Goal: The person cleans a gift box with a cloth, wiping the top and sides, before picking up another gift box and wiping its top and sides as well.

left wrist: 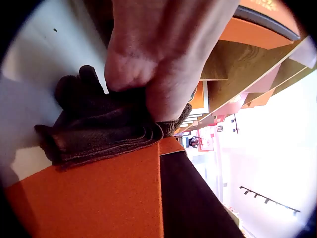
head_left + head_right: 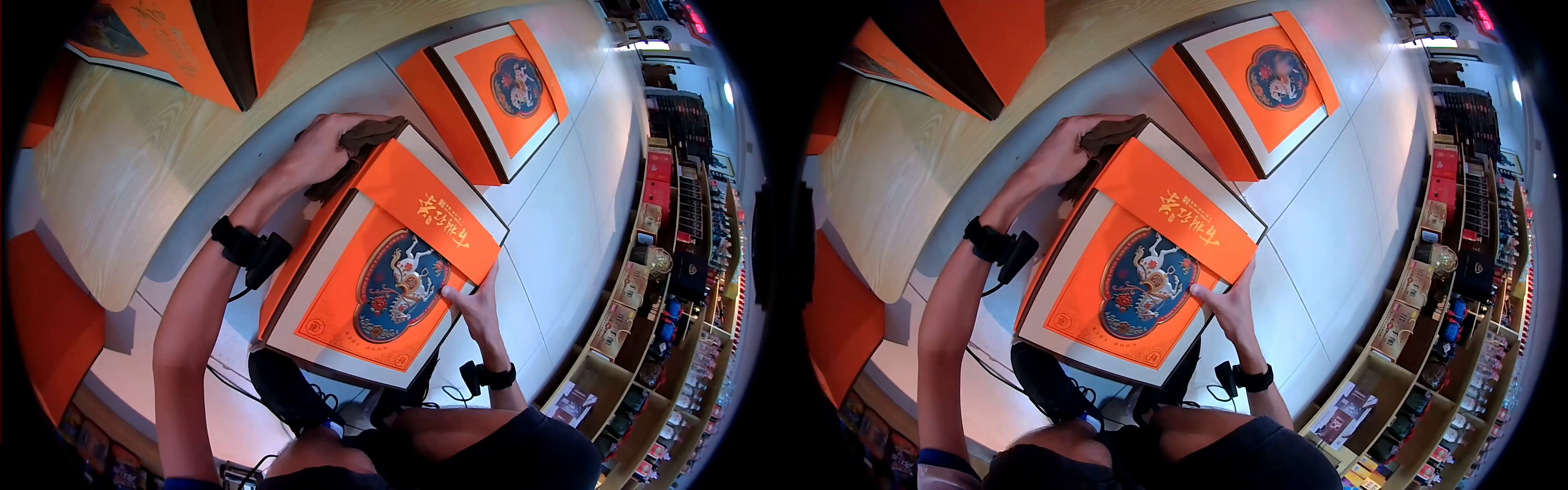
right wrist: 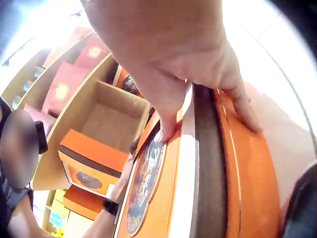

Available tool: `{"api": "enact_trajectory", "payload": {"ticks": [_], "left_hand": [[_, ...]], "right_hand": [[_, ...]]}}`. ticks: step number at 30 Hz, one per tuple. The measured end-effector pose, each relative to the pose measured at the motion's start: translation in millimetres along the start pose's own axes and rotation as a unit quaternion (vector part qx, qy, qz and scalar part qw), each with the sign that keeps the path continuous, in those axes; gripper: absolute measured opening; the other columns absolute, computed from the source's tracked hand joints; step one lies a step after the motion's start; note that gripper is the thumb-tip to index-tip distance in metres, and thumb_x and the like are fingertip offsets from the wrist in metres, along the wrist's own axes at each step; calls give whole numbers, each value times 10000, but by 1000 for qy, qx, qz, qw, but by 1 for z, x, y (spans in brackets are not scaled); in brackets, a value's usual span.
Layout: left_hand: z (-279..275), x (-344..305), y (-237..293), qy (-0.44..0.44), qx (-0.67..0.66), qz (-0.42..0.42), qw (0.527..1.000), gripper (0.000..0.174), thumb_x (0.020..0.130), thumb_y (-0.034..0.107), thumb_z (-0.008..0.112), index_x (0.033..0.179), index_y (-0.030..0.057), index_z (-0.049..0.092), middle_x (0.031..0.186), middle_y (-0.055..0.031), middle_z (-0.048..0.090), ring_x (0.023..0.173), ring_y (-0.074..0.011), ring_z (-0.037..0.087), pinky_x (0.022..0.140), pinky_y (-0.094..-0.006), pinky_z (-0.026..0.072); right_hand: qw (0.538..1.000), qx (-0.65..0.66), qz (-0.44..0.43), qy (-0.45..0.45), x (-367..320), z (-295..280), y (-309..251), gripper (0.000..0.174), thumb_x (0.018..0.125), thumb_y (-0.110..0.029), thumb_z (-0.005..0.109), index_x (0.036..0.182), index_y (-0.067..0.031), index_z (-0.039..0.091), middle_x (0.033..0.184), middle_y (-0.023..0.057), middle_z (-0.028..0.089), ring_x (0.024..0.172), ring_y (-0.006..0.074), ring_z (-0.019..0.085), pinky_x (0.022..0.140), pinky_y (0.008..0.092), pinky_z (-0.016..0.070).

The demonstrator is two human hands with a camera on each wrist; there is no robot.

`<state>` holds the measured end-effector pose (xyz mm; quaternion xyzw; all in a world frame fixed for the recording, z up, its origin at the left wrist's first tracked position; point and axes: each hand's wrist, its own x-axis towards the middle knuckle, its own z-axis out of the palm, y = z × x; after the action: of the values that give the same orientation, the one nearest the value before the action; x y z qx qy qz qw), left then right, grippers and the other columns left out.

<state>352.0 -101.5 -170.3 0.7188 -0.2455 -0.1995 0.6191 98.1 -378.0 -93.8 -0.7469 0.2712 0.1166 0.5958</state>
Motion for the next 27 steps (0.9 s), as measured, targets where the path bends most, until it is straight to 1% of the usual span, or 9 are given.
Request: {"api": "enact_trajectory", "payload": {"ticks": [5,9,11,12,14,17,20,22,27], "left_hand": [[-1,-4,6,-3,-1,-30,1000,647,869,-217,495,1464,17,594,1388,-142,691,1279,-195,642,1107,-338,510],[-5,-13,18,-15,1,-59,998,673,848,-228,490,1467,17,593,1385,-139,693,1279,-192,642,1103,-334,512],[-2,-17,15,19,-13,-32,999,653,828,-171,531,1421,73,647,1262,-191,749,1164,-267,728,1032,-358,531],[-4,-17,17,20,-12,-32,999,653,828,-171,531,1421,73,647,1262,-191,749,1164,-267,728,1032,-358,531],[-6,-17,23,-20,-10,-77,997,662,850,-216,496,1462,17,595,1345,-141,718,1255,-190,659,1087,-336,520],[-5,-25,25,-10,34,-35,999,654,851,-209,503,1459,15,595,1323,-151,729,1247,-194,667,1076,-339,527],[-4,-27,25,4,56,-28,998,621,868,-191,533,1451,13,600,1308,-160,735,1229,-200,680,1060,-341,534],[-6,-28,27,1,47,-41,998,606,876,-181,548,1447,13,605,1303,-162,736,1222,-206,685,1055,-344,537],[-7,-34,24,5,9,-38,999,558,903,-142,601,1438,14,616,1290,-155,745,1206,-192,687,1041,-340,538]], "right_hand": [[1000,9,-4,7,1,0,2,1045,797,-123,917,1572,-82,218,1503,154,465,1406,261,495,1127,424,513],[1000,20,11,4,1,0,2,1073,787,-121,932,1555,-98,184,1484,170,480,1388,271,521,1125,429,527],[999,35,20,-2,1,0,2,1072,786,-114,931,1554,-98,183,1487,170,477,1386,271,523,1121,427,531],[999,31,21,-1,1,0,2,1064,790,-107,927,1552,-99,185,1484,171,479,1386,271,523,1113,426,539],[999,27,22,1,1,0,2,1056,793,-100,923,1549,-100,187,1481,171,481,1386,271,524,1104,426,547],[1000,20,7,5,1,1,1,1037,800,-93,916,1543,-100,193,1475,170,486,1376,272,534,1103,428,548],[1000,19,7,-3,0,3,0,1028,800,-89,914,1540,-95,201,1476,166,484,1386,270,524,1105,425,544],[998,48,29,-1,-1,4,-2,1021,798,-88,915,1539,-92,212,1479,161,483,1388,269,522,1112,419,535],[1000,23,5,4,0,1,8,1024,794,-83,909,1563,-96,232,1501,146,472,1404,268,503,1122,431,523]]}}
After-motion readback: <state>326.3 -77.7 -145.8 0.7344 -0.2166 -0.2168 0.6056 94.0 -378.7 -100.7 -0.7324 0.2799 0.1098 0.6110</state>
